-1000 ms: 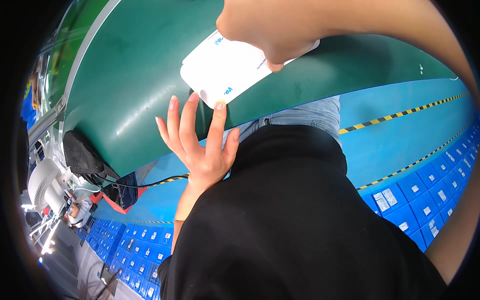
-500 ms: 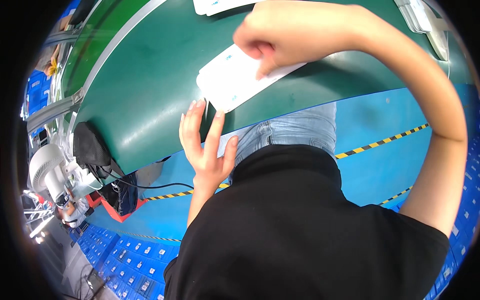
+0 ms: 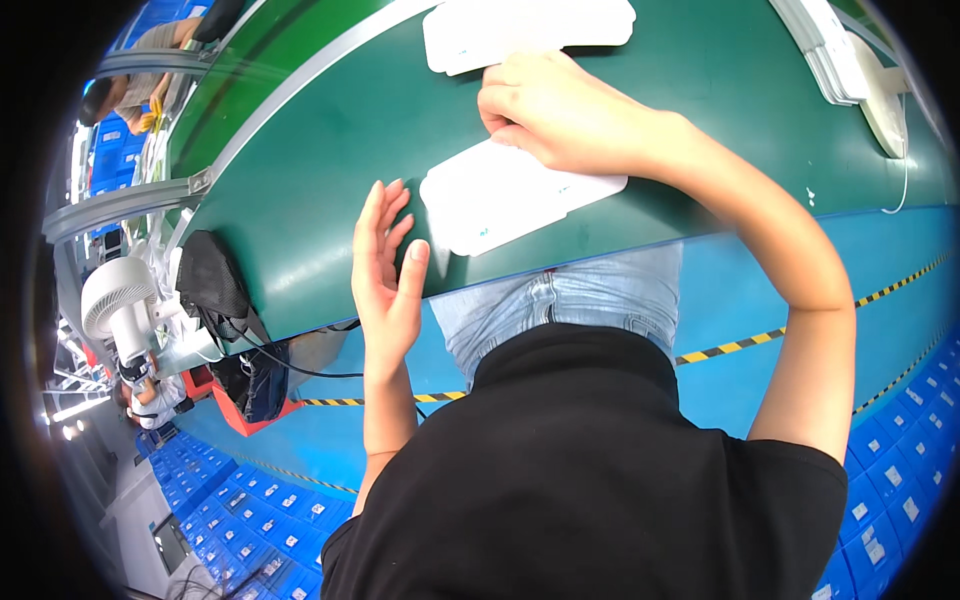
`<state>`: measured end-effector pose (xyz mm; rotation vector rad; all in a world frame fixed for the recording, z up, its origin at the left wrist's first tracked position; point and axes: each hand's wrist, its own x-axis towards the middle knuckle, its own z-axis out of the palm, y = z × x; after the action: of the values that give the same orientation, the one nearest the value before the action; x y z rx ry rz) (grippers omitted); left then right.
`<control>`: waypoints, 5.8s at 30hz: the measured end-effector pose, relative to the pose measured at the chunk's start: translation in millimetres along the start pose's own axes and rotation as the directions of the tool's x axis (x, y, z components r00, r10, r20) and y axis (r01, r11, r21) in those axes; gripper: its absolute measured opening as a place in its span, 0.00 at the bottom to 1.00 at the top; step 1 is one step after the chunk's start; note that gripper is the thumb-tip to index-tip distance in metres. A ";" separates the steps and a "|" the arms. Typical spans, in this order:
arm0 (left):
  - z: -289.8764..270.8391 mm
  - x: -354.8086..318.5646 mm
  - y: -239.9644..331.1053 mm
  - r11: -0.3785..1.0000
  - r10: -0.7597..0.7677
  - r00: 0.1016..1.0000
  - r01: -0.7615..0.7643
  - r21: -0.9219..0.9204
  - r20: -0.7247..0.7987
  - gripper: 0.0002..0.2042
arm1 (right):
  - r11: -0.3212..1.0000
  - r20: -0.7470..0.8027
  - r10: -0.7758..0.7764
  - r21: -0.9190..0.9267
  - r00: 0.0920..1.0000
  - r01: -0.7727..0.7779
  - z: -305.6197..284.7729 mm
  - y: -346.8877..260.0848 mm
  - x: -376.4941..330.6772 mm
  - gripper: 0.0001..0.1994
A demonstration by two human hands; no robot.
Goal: The person repeatedly peels a blue protective liner from white rectangular adhesive pads on a green workbench. They handle the items one at a time, removing the liner and placing the finished pad onto a growing stack to the right.
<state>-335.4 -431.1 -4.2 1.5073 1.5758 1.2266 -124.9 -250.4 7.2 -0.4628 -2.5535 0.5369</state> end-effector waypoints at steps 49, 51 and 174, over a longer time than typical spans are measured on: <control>16.7 78.9 2.1 0.962 -0.042 0.912 0.147 -0.230 0.408 0.09 | 0.502 -0.758 0.647 0.506 -0.083 -0.702 -166.7 128.6 -222.1 0.18; 17.7 78.4 3.7 0.964 -0.042 0.910 0.145 -0.221 0.413 0.09 | 0.448 -0.792 0.610 0.361 -0.016 -0.818 -166.2 135.2 -229.7 0.21; 22.1 85.1 -8.3 0.914 0.400 0.911 -0.388 -0.121 0.103 0.23 | 0.917 -0.352 0.385 0.252 0.853 -0.310 -13.9 -8.9 -58.2 0.26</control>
<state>-331.2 -343.0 -6.7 1.8589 1.1426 1.3710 -71.6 -278.1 -0.2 -0.8811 -2.0160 0.7223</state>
